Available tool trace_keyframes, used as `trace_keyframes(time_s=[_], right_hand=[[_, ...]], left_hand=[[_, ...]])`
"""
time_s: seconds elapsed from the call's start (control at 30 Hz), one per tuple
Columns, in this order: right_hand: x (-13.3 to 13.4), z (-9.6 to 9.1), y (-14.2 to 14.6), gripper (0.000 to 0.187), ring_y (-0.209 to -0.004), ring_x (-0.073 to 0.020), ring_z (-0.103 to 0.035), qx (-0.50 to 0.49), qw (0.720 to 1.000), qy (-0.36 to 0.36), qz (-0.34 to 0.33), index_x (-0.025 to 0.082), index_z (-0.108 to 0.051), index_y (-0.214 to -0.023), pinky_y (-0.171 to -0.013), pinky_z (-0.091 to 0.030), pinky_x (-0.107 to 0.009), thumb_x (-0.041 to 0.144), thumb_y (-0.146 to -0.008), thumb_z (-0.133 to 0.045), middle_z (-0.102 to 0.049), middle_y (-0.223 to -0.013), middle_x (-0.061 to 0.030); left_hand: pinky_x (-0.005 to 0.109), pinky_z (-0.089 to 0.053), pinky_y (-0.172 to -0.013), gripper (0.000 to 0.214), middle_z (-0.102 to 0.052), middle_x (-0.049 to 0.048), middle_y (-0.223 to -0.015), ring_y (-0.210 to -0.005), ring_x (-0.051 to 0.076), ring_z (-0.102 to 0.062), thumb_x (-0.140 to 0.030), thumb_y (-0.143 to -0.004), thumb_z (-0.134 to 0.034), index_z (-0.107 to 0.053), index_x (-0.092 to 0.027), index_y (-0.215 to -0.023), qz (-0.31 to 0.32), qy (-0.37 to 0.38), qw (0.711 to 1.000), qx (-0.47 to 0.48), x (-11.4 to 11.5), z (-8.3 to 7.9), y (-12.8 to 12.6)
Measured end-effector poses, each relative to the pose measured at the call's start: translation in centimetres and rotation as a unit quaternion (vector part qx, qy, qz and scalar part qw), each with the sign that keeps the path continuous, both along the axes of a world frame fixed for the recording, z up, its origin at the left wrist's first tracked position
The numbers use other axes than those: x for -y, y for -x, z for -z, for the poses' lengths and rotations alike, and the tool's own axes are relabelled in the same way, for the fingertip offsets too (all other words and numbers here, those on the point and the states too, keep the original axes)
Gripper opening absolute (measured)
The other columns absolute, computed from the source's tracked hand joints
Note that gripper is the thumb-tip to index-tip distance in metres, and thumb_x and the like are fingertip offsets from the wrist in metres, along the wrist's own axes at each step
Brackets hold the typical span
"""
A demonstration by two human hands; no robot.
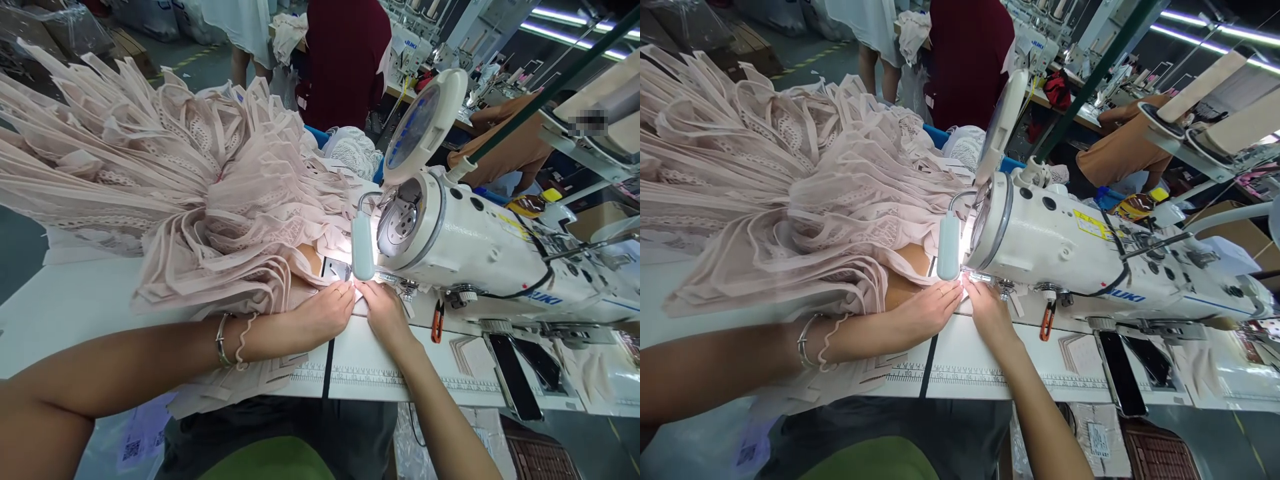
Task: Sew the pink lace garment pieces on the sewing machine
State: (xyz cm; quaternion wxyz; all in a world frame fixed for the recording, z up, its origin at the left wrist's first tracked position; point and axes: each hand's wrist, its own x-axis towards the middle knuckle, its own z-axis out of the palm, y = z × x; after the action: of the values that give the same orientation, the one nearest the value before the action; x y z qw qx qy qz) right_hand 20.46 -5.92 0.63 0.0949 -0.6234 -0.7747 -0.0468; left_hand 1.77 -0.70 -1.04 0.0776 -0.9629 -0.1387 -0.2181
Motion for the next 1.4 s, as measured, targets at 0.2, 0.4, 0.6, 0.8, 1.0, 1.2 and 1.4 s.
trace_keyframes(time_s=[0.2, 0.4, 0.6, 0.8, 1.0, 1.2, 1.4], right_hand=[[-0.1, 0.7, -0.3, 0.065, -0.099, -0.0231, -0.062, -0.068, 0.997, 0.022, 0.033, 0.024, -0.064, -0.133, -0.095, -0.051, -0.039, 0.0, -0.082, -0.033, -0.072, -0.109, -0.0074], [-0.2, 0.9, -0.5, 0.059, -0.1, -0.0198, -0.063, -0.146, 0.989, 0.024, 0.03, 0.026, -0.066, -0.129, -0.09, -0.053, -0.036, 0.005, -0.085, -0.033, -0.073, -0.11, -0.0053], [-0.5, 0.2, 0.0, 0.057, -0.091, -0.0204, -0.064, -0.144, 0.987, 0.041, 0.058, 0.027, -0.067, -0.127, -0.078, -0.052, -0.033, 0.007, -0.086, -0.033, -0.074, -0.105, -0.0045], [-0.6, -0.3, 0.4, 0.057, -0.082, -0.0197, -0.061, -0.119, 0.989, 0.053, 0.068, 0.027, -0.069, -0.118, -0.075, -0.048, -0.03, 0.002, -0.082, -0.034, -0.074, -0.097, -0.003], [-0.7, -0.4, 0.4, 0.049, -0.08, -0.0203, -0.06, -0.106, 0.99, 0.056, 0.071, 0.026, -0.07, -0.104, -0.081, -0.047, -0.032, 0.003, -0.079, -0.035, -0.073, -0.093, -0.0031], [-0.9, -0.5, 0.4, 0.044, -0.086, -0.0212, -0.06, -0.08, 0.992, 0.062, 0.071, 0.024, -0.069, -0.104, -0.085, -0.045, -0.032, 0.005, -0.083, -0.035, -0.073, -0.094, -0.0052], [-0.9, -0.8, 0.6, 0.044, -0.089, -0.0222, -0.061, -0.09, 0.988, 0.089, 0.094, 0.024, -0.069, -0.106, -0.086, -0.044, -0.034, 0.007, -0.087, -0.034, -0.074, -0.099, -0.0062]], left_hand=[[0.043, -0.041, -0.108, 0.034, -0.063, 0.0243, -0.128, -0.124, 0.028, -0.06, -0.001, -0.095, -0.04, -0.054, 0.003, -0.125, 0.005, -0.007, 1.0, 0.013, -0.1, 0.2, 0.2], [0.042, -0.042, -0.108, 0.036, -0.061, 0.022, -0.133, -0.128, 0.027, -0.057, -0.002, -0.095, -0.042, -0.053, -0.002, -0.129, -0.004, 0.031, 1.0, 0.004, -0.2, 0.2, 0.3], [0.042, -0.04, -0.108, 0.036, -0.063, 0.0207, -0.13, -0.126, 0.025, -0.058, -0.002, -0.097, -0.038, -0.052, -0.005, -0.129, 0.003, 0.053, 0.999, -0.006, -0.6, 0.5, 0.2], [0.041, -0.042, -0.105, 0.037, -0.062, 0.0205, -0.13, -0.124, 0.025, -0.059, -0.002, -0.097, -0.036, -0.05, -0.007, -0.131, -0.004, 0.073, 0.997, -0.007, -0.9, 0.3, 0.0], [0.038, -0.047, -0.094, 0.034, -0.065, 0.0205, -0.124, -0.116, 0.026, -0.063, 0.0, -0.096, -0.032, -0.058, -0.005, -0.116, -0.006, 0.047, 0.999, -0.018, -1.1, -0.2, -0.1], [0.038, -0.047, -0.089, 0.034, -0.062, 0.0202, -0.127, -0.118, 0.027, -0.06, -0.003, -0.099, -0.03, -0.054, -0.007, -0.123, -0.004, 0.062, 0.998, -0.004, -1.4, 0.5, -0.1], [0.036, -0.047, -0.084, 0.036, -0.064, 0.0192, -0.123, -0.111, 0.026, -0.062, -0.003, -0.099, -0.027, -0.055, -0.007, -0.121, -0.012, 0.059, 0.998, -0.011, -1.5, 0.0, -0.1]])
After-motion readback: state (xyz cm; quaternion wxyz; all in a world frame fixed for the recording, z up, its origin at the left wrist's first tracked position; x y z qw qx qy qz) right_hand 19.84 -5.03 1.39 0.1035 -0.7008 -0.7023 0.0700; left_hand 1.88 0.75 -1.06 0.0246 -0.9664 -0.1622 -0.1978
